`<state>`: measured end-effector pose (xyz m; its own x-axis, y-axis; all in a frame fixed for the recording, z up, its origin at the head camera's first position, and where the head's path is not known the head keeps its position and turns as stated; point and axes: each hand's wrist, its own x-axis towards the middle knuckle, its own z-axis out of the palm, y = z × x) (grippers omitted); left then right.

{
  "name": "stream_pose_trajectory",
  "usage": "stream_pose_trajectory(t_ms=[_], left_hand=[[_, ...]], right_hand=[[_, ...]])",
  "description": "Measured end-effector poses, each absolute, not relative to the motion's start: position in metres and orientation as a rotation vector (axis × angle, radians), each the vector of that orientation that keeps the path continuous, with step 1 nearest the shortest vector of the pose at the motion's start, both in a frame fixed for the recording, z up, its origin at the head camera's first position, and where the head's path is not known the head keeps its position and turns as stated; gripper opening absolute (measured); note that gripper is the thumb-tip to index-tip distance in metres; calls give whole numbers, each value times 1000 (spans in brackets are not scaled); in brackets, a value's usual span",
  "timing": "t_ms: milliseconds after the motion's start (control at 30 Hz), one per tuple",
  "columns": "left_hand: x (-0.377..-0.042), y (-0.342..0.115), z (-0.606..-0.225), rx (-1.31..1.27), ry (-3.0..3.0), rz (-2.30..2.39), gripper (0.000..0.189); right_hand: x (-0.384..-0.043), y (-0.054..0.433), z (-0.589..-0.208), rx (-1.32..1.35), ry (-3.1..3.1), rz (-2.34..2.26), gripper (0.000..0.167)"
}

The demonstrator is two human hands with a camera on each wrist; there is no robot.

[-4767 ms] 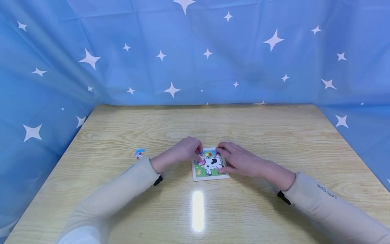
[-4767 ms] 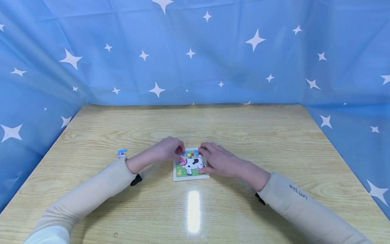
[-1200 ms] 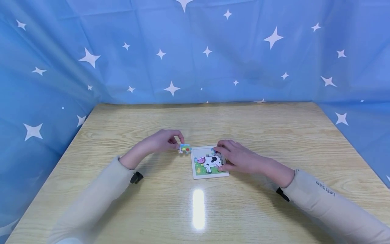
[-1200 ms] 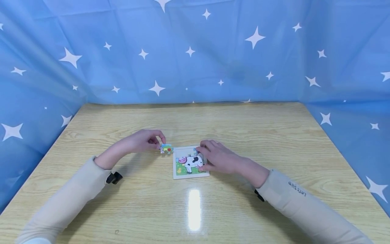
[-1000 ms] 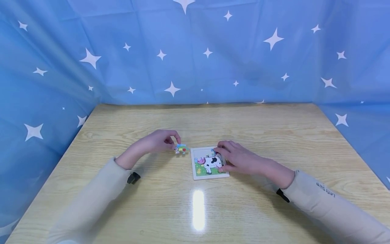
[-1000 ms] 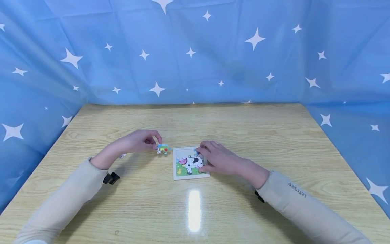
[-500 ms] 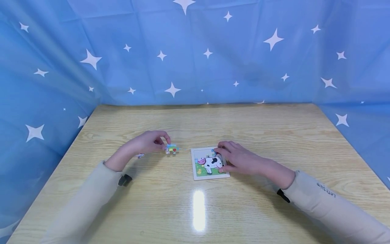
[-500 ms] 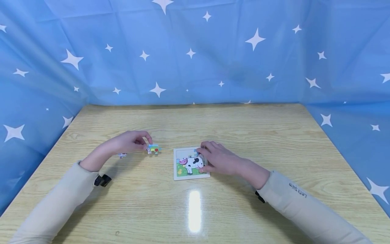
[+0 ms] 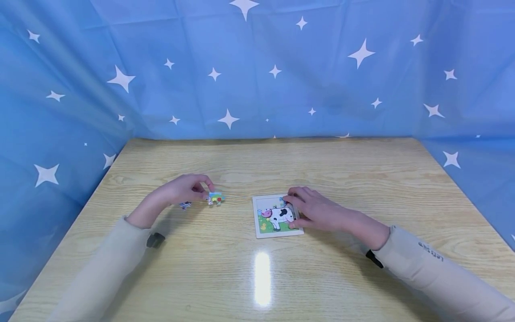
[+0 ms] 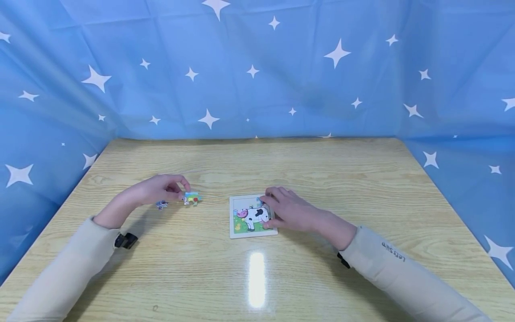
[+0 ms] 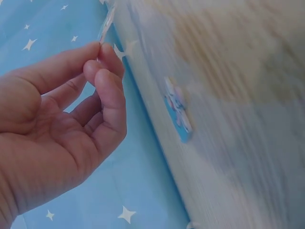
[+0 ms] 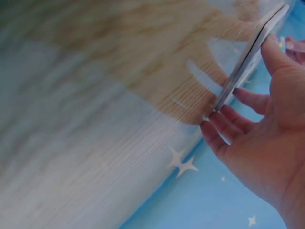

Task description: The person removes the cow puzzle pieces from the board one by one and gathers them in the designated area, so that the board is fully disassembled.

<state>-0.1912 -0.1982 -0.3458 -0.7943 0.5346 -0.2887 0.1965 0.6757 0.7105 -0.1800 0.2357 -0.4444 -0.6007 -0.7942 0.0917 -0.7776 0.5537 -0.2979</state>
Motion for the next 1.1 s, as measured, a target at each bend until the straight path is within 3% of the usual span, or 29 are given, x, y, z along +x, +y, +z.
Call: stream_pose_trajectory(t_ms=[233, 333, 467, 567, 1100], left_hand=[[-191, -207, -346, 540, 2383, 938, 18], [-192, -212, -346, 518, 2379, 941, 19], [-191, -218, -346, 495, 2380, 946, 21], [-190, -221, -345, 489, 2381, 947, 21], [-193, -225, -345, 475, 2353, 899, 14]], right_hand=[[-179, 235, -444, -1365, 2729, -460, 76], [-166, 225, -420, -1330, 2713, -445, 73], [-169, 227, -423, -1319, 2705, -422, 78], [-182, 237, -448, -1345, 2721, -426, 82], [-175, 234, -435, -1345, 2699, -478, 78]])
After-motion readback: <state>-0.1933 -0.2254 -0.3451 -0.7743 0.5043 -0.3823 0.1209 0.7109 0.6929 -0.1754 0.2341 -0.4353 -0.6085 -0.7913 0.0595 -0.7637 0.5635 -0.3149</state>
